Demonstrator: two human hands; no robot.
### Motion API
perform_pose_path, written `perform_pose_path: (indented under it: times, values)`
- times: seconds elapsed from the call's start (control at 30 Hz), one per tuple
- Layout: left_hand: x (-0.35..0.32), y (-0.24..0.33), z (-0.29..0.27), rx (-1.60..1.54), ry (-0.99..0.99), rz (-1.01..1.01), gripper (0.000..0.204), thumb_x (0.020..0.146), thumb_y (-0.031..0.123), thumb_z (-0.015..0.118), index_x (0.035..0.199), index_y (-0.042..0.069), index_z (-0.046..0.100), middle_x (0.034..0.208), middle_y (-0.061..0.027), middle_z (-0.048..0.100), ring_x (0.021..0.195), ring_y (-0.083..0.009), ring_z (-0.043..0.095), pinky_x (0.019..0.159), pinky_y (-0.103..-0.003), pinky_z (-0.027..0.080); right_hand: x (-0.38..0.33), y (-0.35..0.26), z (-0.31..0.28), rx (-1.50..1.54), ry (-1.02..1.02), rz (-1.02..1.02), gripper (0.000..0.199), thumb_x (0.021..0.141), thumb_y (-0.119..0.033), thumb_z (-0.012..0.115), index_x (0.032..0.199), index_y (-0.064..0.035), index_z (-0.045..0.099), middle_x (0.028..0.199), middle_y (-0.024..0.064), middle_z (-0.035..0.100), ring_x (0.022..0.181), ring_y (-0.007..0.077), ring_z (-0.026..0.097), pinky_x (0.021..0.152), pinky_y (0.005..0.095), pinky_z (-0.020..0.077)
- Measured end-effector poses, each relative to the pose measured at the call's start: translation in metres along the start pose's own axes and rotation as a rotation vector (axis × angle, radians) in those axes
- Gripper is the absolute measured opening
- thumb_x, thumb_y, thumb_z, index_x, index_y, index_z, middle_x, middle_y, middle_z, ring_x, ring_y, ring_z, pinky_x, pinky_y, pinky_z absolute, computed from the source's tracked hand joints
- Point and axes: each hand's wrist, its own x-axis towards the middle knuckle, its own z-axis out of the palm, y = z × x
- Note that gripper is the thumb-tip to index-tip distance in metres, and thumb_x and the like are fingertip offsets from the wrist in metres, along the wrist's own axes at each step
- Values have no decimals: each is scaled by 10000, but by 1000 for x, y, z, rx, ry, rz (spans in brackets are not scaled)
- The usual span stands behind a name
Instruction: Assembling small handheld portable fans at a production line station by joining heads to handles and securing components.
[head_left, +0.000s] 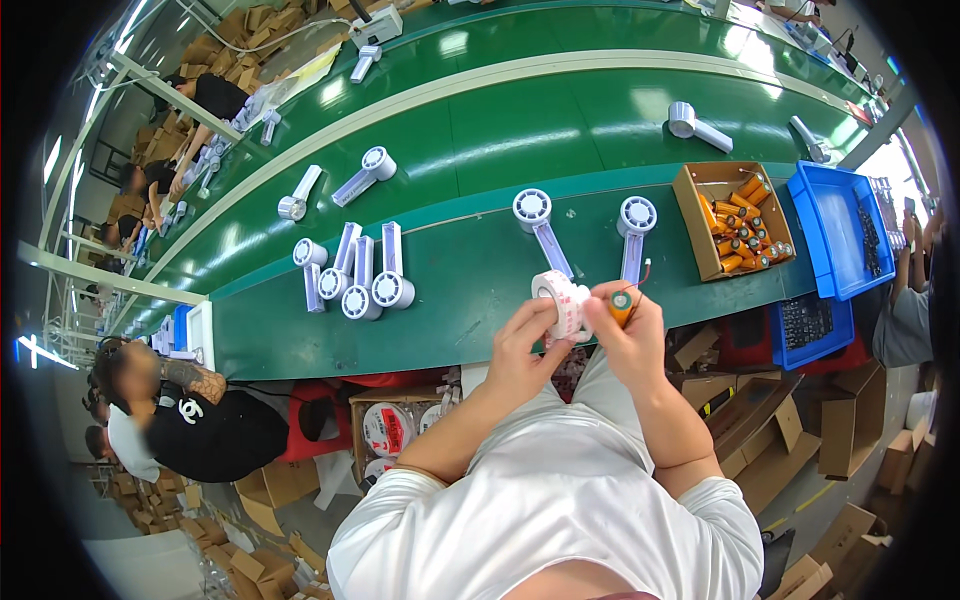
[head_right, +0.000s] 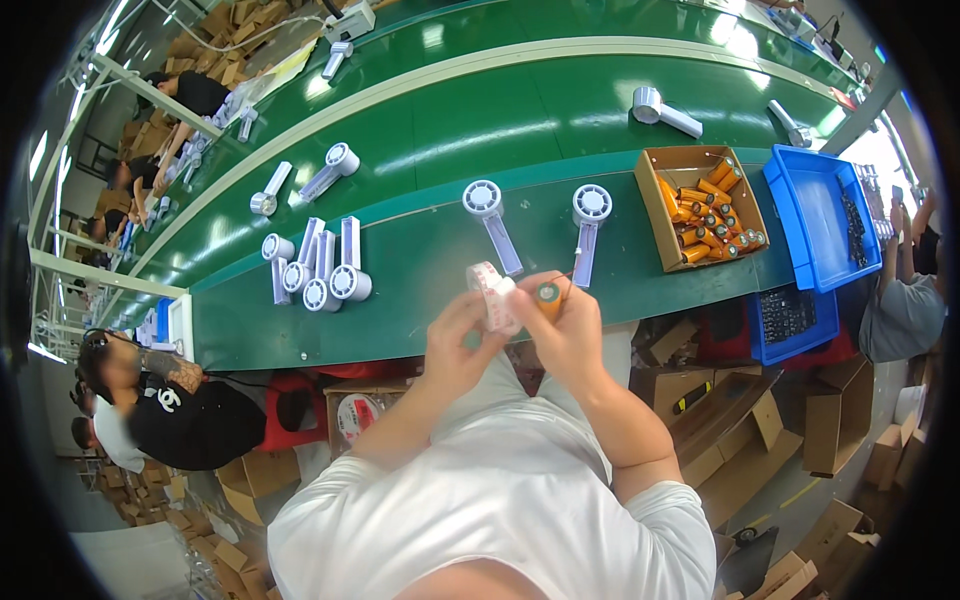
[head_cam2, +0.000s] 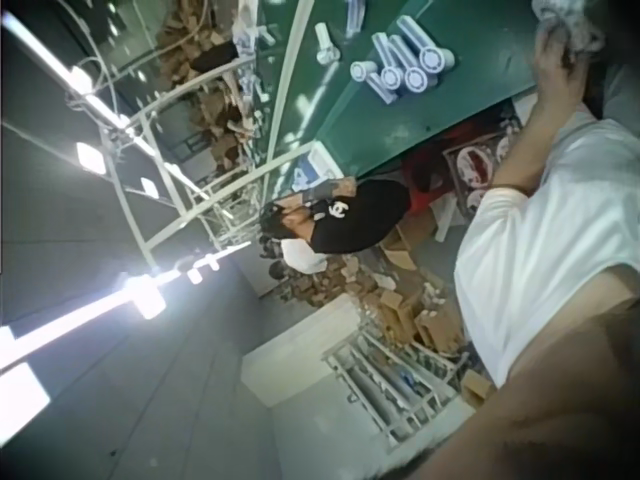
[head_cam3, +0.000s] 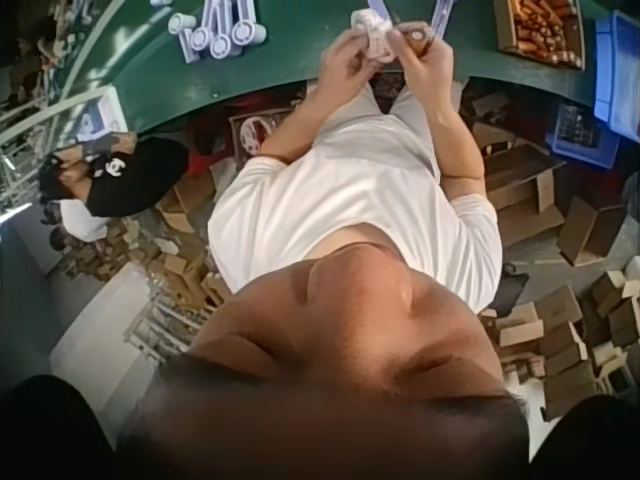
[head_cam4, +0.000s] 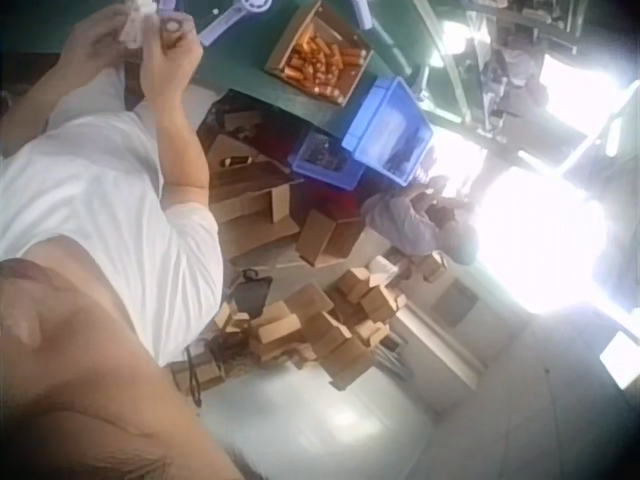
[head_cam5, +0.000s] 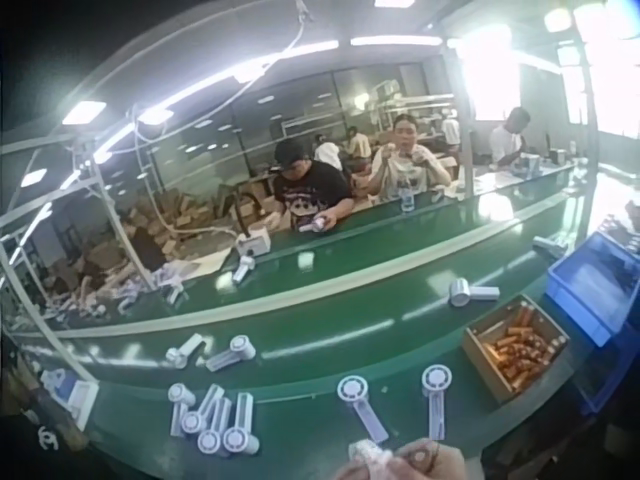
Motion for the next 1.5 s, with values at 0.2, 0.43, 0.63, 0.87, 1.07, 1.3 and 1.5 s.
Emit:
perform_pose_path:
  times: [0.2, 0.43, 0.63, 0.87, 1.07, 1.3, 1.5]
  values:
    - [1, 11, 12, -527, 141, -49, 278, 873, 99, 676, 1100, -45, 607, 1078, -71, 559, 863, -128, 612, 764, -282, 505, -9, -1, 3, -355, -56, -92, 75, 895, -53, 662, 897, 3, 613, 663, -23, 553, 561, 26, 455, 506, 191, 367]
    - [10, 4, -1, -540, 186, -293, 277, 968, 217, 598, 1080, -37, 614, 956, -32, 655, 717, -70, 602, 601, -219, 491, -12, -3, 4, -136, -91, 23, 125, 889, -14, 644, 985, 30, 578, 814, 9, 553, 695, 50, 524, 524, 190, 421]
    - [9, 11, 0, -401, 145, -434, 281, 964, 162, 595, 1165, -33, 608, 1088, -106, 678, 828, -129, 651, 654, -270, 525, -10, -9, 0, -354, -63, -154, 277, 862, 25, 644, 1126, 77, 577, 969, 84, 574, 843, 138, 609, 640, 259, 577]
    - [8, 0, 0, 223, 116, 70, 305, 851, 69, 679, 1101, -71, 572, 977, -163, 661, 657, -239, 696, 540, -310, 553, -13, -22, 3, -573, -85, -253, 362, 768, 26, 741, 1118, 56, 655, 880, 88, 642, 773, 159, 683, 698, 249, 567]
    - [8, -2, -4, 341, 72, 173, 320, 816, 56, 684, 1091, -65, 573, 1040, -170, 637, 646, -267, 686, 514, -324, 542, -11, -19, 1, -537, -106, -187, 395, 780, 15, 739, 1160, 52, 638, 889, 85, 651, 763, 156, 690, 707, 255, 569]
    - [7, -4, -2, 416, 89, 168, 327, 817, 76, 696, 1092, -57, 579, 1031, -162, 641, 640, -252, 684, 505, -326, 534, -10, -17, 4, -554, -108, -193, 444, 803, 18, 719, 1229, 41, 598, 942, 107, 630, 849, 169, 670, 750, 275, 597]
    - [6, -6, -3, 471, 130, 211, 329, 832, 118, 696, 1094, -48, 586, 1003, -143, 641, 600, -233, 670, 478, -321, 512, -10, -12, 1, -619, -141, -172, 424, 777, 27, 741, 1180, 59, 611, 905, 86, 614, 828, 151, 662, 724, 276, 604]
